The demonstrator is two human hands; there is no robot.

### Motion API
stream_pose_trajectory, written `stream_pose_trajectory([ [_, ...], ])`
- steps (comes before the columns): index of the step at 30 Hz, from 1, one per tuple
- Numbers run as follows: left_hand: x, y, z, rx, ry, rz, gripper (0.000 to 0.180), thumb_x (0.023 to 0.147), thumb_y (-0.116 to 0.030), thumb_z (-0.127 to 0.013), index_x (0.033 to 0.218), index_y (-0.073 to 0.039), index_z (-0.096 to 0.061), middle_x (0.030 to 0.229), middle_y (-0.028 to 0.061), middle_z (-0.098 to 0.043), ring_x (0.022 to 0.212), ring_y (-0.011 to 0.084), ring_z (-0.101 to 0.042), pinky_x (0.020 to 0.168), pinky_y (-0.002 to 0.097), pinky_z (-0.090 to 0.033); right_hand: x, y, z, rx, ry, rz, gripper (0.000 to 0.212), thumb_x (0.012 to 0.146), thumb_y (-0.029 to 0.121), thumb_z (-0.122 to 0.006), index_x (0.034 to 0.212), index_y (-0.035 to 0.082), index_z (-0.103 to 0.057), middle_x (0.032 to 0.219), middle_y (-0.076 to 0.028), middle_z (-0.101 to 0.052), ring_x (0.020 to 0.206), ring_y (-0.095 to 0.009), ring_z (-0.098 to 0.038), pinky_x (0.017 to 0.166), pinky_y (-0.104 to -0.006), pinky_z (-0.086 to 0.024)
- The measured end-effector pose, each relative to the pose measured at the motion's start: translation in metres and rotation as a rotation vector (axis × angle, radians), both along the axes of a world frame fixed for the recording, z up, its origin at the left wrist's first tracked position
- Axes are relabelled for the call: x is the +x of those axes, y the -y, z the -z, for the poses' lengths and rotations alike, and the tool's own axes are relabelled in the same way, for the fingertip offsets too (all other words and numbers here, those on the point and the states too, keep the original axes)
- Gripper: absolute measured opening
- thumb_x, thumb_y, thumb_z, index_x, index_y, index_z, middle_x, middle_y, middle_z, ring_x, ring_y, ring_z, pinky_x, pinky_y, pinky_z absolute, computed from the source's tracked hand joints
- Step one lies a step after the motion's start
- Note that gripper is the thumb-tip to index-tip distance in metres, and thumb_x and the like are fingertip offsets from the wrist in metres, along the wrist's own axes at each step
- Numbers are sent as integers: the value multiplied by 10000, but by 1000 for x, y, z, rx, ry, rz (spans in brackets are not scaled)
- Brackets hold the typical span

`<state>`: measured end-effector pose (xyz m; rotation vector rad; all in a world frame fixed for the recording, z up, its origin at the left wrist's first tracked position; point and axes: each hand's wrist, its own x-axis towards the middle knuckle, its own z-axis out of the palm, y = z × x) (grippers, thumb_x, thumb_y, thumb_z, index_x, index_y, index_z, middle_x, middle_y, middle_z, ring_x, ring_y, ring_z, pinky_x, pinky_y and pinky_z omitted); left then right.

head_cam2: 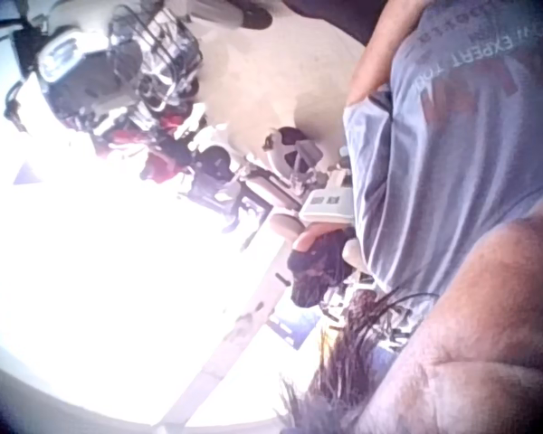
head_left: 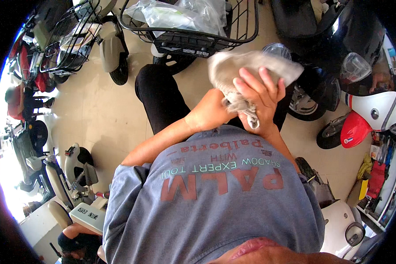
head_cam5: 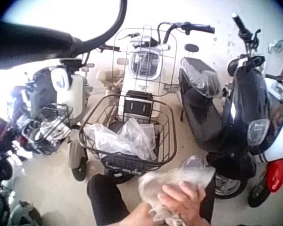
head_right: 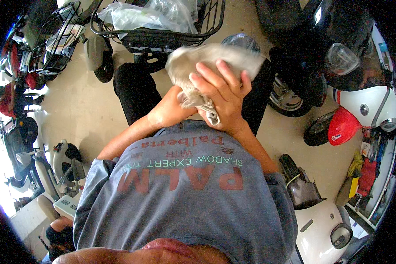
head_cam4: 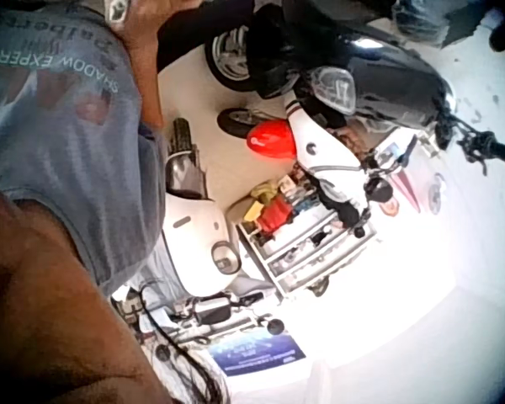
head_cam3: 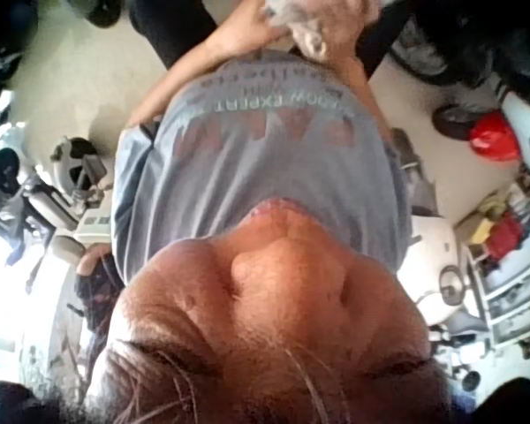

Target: The person wipes the front basket and fairing of a scooter with a cloth, then removes and wipes a bag of hardware and several plastic mirror housings.

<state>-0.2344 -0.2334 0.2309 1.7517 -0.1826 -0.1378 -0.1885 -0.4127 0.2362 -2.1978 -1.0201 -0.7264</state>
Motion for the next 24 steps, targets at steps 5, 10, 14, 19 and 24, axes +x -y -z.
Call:
stream_pose_trajectory([
  [5,4,-9,-21,8,-376,105,418,863,-167,-685,1217,22,-567,889,58,-619,789,116,-572,701,305,-492,57,28,27,374,-172,119,364,885,145,-590,1241,83,-636,1261,-90,-643,1234,-268,-545,1105,-473,-306],
  [10,-8,-15,-5,26,-104,47,443,845,-184,-709,1199,40,-566,912,88,-633,796,156,-579,734,325,-496,77,31,-8,1307,-861,-102,453,1021,297,-424,1342,-5,-530,1324,-147,-570,1254,-259,-524,1108,-394,-363],
  [14,-11,-12,-18,174,-206,-63,414,791,-194,-720,1129,18,-610,870,199,-659,790,266,-650,749,385,-515,22,0,-43,754,-402,-103,545,965,345,-508,1399,17,-465,1433,-176,-485,1351,-285,-435,1151,-458,-270],
  [19,-5,-6,-12,527,75,-24,305,764,-226,-658,966,1,-630,833,268,-658,810,457,-648,740,515,-523,3,-12,-19,-316,-95,-119,414,893,344,-648,1243,124,-628,1329,-59,-596,1326,-267,-469,1157,-538,-149],
  [24,-17,-16,-21,571,-30,-46,413,779,-260,-677,1082,12,-605,887,276,-674,848,455,-652,785,515,-524,51,11,-18,-208,-105,100,343,895,272,-664,1177,79,-644,1236,-94,-634,1223,-274,-544,1116,-541,-240],
])
